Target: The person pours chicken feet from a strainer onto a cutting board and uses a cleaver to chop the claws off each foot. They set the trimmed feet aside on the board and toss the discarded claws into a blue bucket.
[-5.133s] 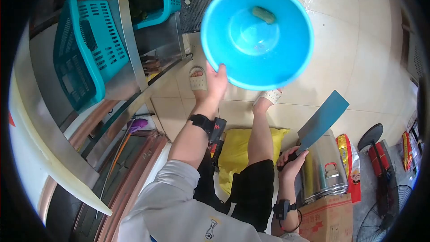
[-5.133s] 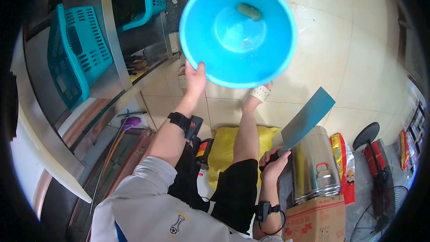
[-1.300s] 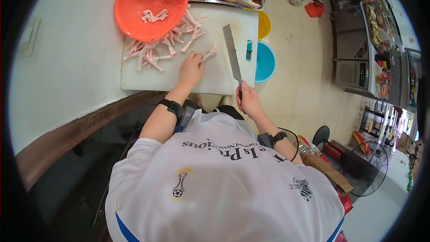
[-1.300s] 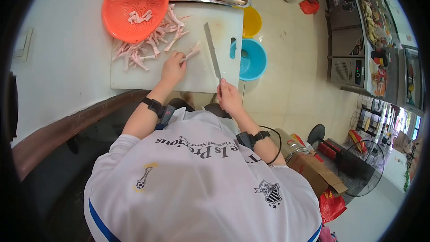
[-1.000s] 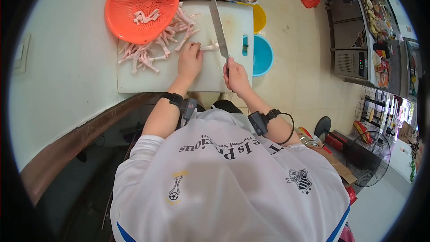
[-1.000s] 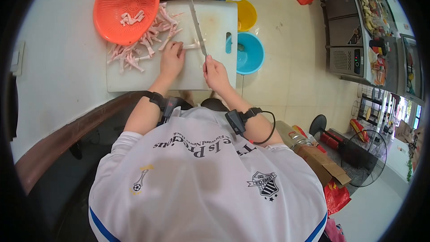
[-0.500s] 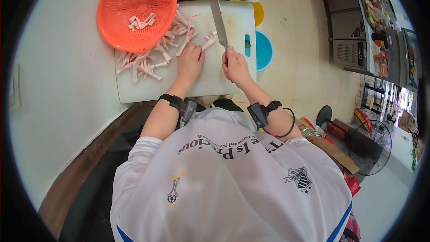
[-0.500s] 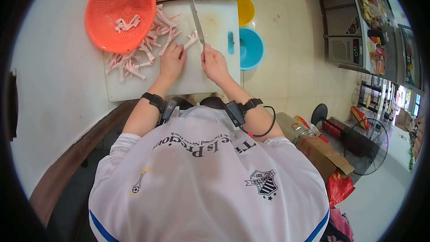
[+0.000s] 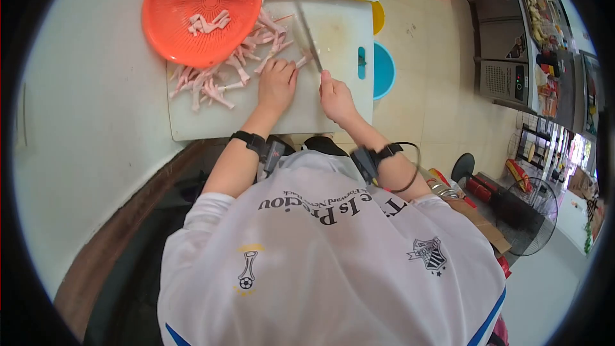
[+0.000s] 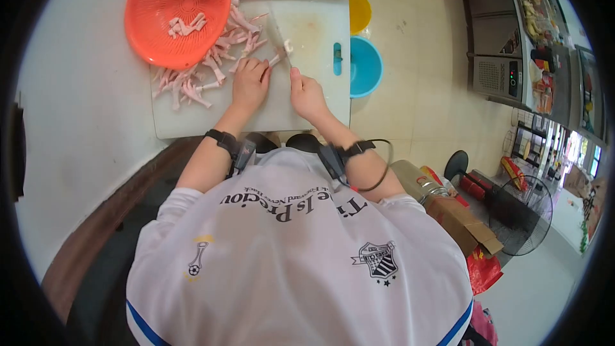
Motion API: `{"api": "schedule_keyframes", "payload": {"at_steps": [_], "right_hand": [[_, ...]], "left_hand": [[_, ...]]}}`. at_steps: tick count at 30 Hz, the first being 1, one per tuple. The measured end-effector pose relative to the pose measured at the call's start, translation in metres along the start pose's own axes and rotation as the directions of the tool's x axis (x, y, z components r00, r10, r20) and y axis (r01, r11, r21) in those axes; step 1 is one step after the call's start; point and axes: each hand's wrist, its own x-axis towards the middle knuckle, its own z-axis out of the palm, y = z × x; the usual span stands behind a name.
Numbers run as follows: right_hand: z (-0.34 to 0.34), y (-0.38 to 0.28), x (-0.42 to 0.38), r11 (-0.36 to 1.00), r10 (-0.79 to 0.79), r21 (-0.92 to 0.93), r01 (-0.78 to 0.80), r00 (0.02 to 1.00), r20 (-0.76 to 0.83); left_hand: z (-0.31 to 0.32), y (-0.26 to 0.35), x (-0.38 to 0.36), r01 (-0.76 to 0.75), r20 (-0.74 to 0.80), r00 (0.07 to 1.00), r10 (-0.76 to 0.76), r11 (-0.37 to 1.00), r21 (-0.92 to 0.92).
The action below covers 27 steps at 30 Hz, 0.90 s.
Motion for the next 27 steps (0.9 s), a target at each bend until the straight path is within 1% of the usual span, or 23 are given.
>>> {"api": "schedule_keyframes", "payload": {"at_steps": [1,2,3,4,5,6,7,11,13,17,19,20,23,25,26,27], "right_hand": [[-0.004,-0.005,0.006,1.0,-0.01,0.012,0.01,1.0,-0.007],[-0.003,-0.007,0.008,0.999,-0.006,0.032,0.006,1.0,-0.005],[-0.009,-0.003,0.007,0.997,-0.014,0.082,0.008,0.997,0.071],[-0.009,-0.002,-0.001,0.997,-0.005,0.08,0.0,0.998,0.065],[-0.008,-0.01,0.004,0.993,0.005,0.116,-0.013,0.998,0.067],[-0.006,-0.012,0.001,0.987,0.038,0.156,-0.05,0.996,0.079],[-0.005,-0.007,0.001,0.977,0.043,0.206,-0.061,0.995,0.091],[-0.011,0.016,-0.018,0.976,0.015,0.215,-0.04,0.993,0.117],[-0.019,0.024,-0.032,0.964,0.112,0.222,-0.149,0.979,0.172],[-0.025,0.014,-0.02,0.967,0.058,0.237,-0.093,0.987,0.151],[-0.018,0.004,-0.007,0.923,0.093,0.353,-0.151,0.98,0.177],[-0.014,0.004,-0.007,0.921,0.093,0.36,-0.152,0.98,0.175],[-0.012,0.016,-0.015,0.936,0.062,0.335,-0.11,0.987,0.15],[-0.021,0.042,-0.039,0.972,0.106,0.19,-0.142,0.977,0.184],[-0.025,0.044,-0.043,0.975,0.091,0.185,-0.124,0.98,0.177],[-0.027,0.046,-0.048,0.975,0.122,0.164,-0.149,0.979,0.164]], "left_hand": [[0.0,-0.003,0.013,-0.025,-0.005,1.0,0.026,0.998,0.054],[-0.003,-0.008,0.02,-0.027,-0.012,1.0,0.028,0.997,0.067],[-0.004,-0.001,0.007,-0.008,-0.018,1.0,0.009,0.999,0.053],[-0.002,0.005,0.008,0.005,-0.056,0.998,-0.002,0.999,0.045],[0.0,0.003,0.021,-0.014,-0.08,0.997,0.018,0.999,0.048],[-0.002,0.004,0.019,-0.004,-0.084,0.996,0.009,0.999,0.05],[-0.002,0.006,0.01,0.013,-0.08,0.997,-0.008,0.999,0.051],[0.003,0.002,0.01,0.03,-0.057,0.998,-0.025,0.996,0.083],[0.004,0.003,0.009,0.043,-0.053,0.998,-0.038,0.993,0.109],[-0.002,0.006,0.008,0.049,-0.034,0.998,-0.045,0.992,0.116],[-0.006,0.007,0.008,0.025,-0.018,1.0,-0.023,0.988,0.15],[-0.006,0.006,0.008,0.019,-0.013,1.0,-0.017,0.988,0.152],[-0.004,0.007,0.009,-0.017,-0.059,0.998,0.026,0.99,0.14],[-0.002,0.006,0.012,0.005,-0.039,0.999,0.003,0.982,0.191],[0.0,0.007,0.015,0.001,-0.056,0.998,0.01,0.982,0.191],[0.001,0.008,0.012,0.034,-0.055,0.998,-0.024,0.979,0.2]]}}
